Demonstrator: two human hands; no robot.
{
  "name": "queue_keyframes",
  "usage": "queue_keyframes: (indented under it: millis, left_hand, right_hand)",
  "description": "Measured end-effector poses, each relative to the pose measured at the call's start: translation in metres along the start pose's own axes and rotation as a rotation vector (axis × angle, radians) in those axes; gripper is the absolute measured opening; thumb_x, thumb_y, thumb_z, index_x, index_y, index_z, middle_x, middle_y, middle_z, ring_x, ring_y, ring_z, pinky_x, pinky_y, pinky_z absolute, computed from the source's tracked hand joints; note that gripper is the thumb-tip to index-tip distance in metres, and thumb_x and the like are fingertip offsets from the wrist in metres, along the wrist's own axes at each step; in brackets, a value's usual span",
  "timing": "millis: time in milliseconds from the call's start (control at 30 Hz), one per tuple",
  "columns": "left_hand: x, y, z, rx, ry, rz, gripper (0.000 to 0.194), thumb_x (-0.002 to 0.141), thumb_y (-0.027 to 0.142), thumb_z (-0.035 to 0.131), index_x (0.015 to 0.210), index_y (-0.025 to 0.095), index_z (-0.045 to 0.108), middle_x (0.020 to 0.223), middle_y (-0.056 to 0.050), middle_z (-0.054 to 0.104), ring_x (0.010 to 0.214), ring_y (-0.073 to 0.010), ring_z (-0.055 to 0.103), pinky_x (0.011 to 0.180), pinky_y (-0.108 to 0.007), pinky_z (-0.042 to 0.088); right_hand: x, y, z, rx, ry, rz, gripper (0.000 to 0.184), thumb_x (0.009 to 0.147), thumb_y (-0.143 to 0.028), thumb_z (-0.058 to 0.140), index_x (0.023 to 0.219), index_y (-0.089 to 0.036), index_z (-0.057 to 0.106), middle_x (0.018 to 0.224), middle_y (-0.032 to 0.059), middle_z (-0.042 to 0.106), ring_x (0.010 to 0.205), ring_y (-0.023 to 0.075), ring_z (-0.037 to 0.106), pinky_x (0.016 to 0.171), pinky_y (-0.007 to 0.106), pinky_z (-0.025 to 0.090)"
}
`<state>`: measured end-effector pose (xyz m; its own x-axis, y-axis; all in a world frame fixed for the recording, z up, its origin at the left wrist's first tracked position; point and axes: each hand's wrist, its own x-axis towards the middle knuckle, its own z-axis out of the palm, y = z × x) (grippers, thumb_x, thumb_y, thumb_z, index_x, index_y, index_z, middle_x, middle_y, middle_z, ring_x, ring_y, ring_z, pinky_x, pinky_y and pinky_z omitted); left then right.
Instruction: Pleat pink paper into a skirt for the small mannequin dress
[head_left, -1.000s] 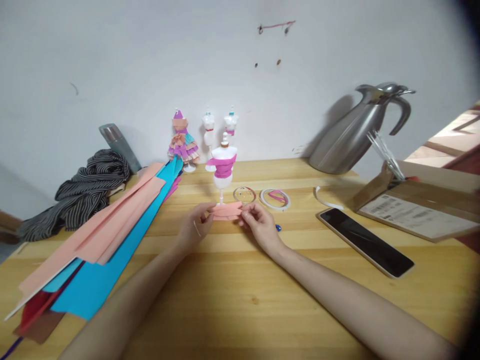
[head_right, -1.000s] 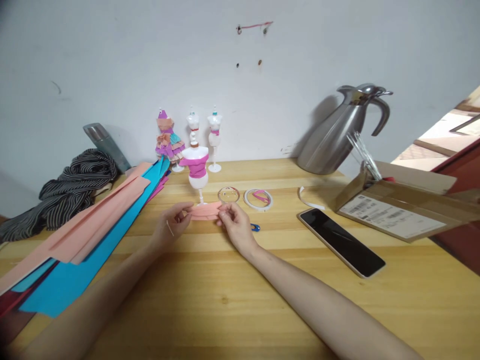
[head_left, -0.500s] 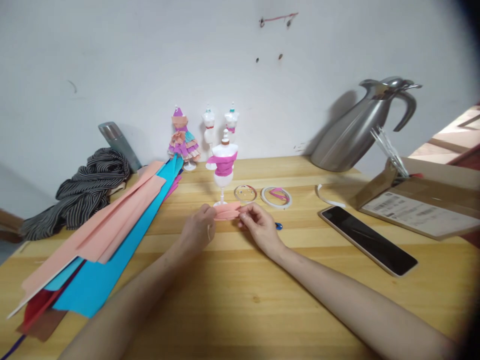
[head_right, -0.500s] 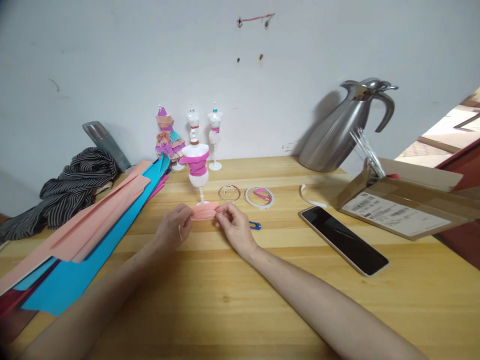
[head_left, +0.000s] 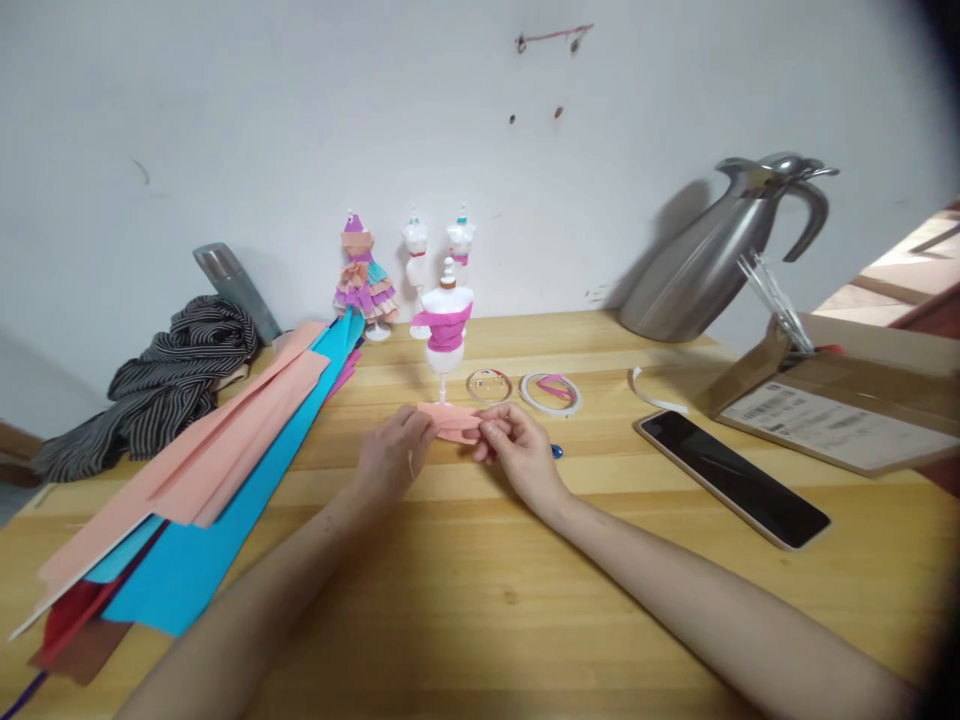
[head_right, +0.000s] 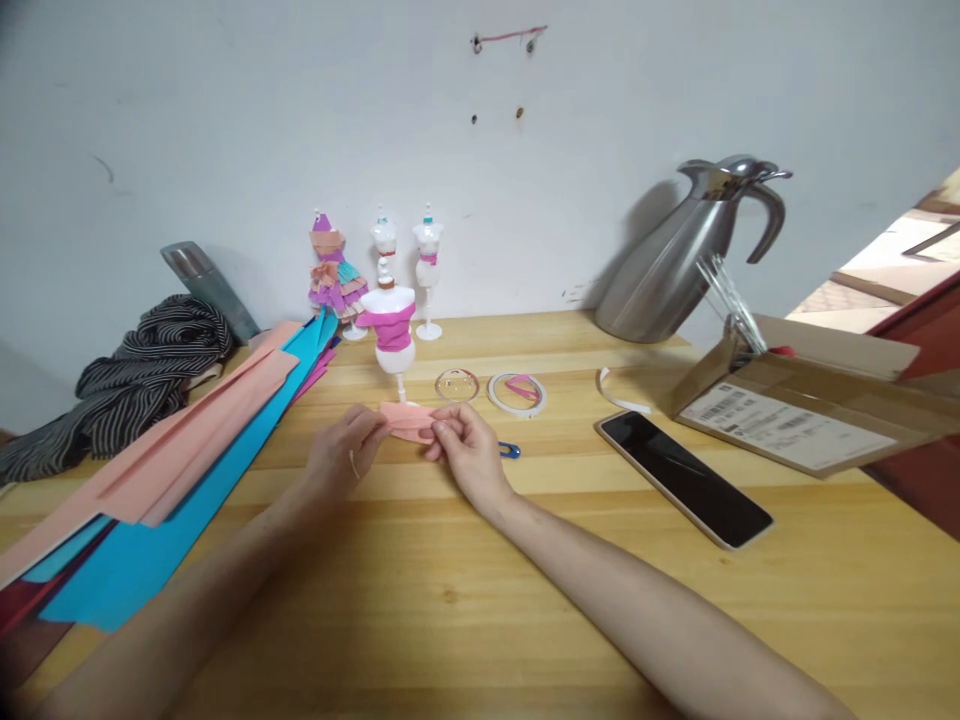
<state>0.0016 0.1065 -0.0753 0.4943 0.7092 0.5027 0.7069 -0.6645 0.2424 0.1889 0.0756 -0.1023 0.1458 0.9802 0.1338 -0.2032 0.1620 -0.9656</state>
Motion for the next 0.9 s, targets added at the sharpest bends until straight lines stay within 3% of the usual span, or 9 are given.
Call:
queue_keyframes:
  millis: [233,433,533,633,767,900]
  left_hand:
    - [0.005,-0.013,-0.006,0.064,-0.255,0.127,0.023,0.096,0.027,0.040,0.088,0.017,0.059,0.078,-0.003,0.060,0.064,-0.0139,0.054,0.056,-0.024,0.032]
    - [0.009,-0.014,-0.018,0.173,-0.305,0.178,0.025,0.094,0.019,0.036,0.085,0.017,0.059,0.074,-0.002,0.056,0.060,-0.0135,0.046,0.054,-0.026,0.028]
    - [0.010,-0.016,-0.018,0.151,-0.255,0.191,0.024,0.092,0.016,0.036,0.088,0.017,0.060,0.073,-0.002,0.056,0.060,-0.0137,0.045,0.053,-0.026,0.027]
    - [0.009,-0.016,-0.015,0.055,-0.128,0.152,0.023,0.091,0.016,0.040,0.084,0.018,0.061,0.072,-0.002,0.056,0.061,-0.0130,0.047,0.054,-0.025,0.029]
    - [0.009,-0.010,-0.009,-0.127,0.076,0.025,0.017,0.087,0.016,0.047,0.085,0.018,0.064,0.073,-0.001,0.057,0.061,-0.0112,0.048,0.057,-0.023,0.034]
    - [0.009,-0.004,-0.004,-0.295,0.180,-0.157,0.012,0.080,0.016,0.055,0.082,0.016,0.067,0.069,0.000,0.056,0.058,-0.0103,0.047,0.057,-0.023,0.038]
  right_hand:
    - [0.005,-0.002,-0.004,-0.019,0.012,0.030,0.027,0.075,-0.042,0.068,0.082,-0.019,0.055,0.052,-0.0034,0.063,0.046,0.0114,0.058,0.046,0.020,0.040]
    - [0.008,0.002,-0.004,-0.014,-0.001,0.000,0.029,0.072,-0.042,0.071,0.079,-0.019,0.056,0.056,-0.0020,0.065,0.050,0.0109,0.060,0.049,0.021,0.044]
    - [0.008,0.003,-0.004,-0.011,-0.012,-0.010,0.029,0.072,-0.042,0.072,0.081,-0.019,0.057,0.060,-0.0009,0.067,0.055,0.0121,0.064,0.053,0.023,0.049]
    - [0.009,0.003,-0.004,0.001,-0.019,-0.010,0.030,0.072,-0.042,0.073,0.082,-0.019,0.057,0.064,0.0003,0.069,0.060,0.0138,0.067,0.058,0.026,0.052]
    - [0.008,0.003,-0.002,0.011,-0.017,-0.015,0.031,0.070,-0.041,0.075,0.082,-0.019,0.058,0.066,0.0013,0.071,0.065,0.0162,0.070,0.061,0.028,0.054]
    - [0.007,0.000,-0.002,0.018,-0.009,-0.010,0.030,0.071,-0.040,0.074,0.083,-0.019,0.057,0.066,0.0016,0.071,0.067,0.0172,0.071,0.062,0.028,0.054]
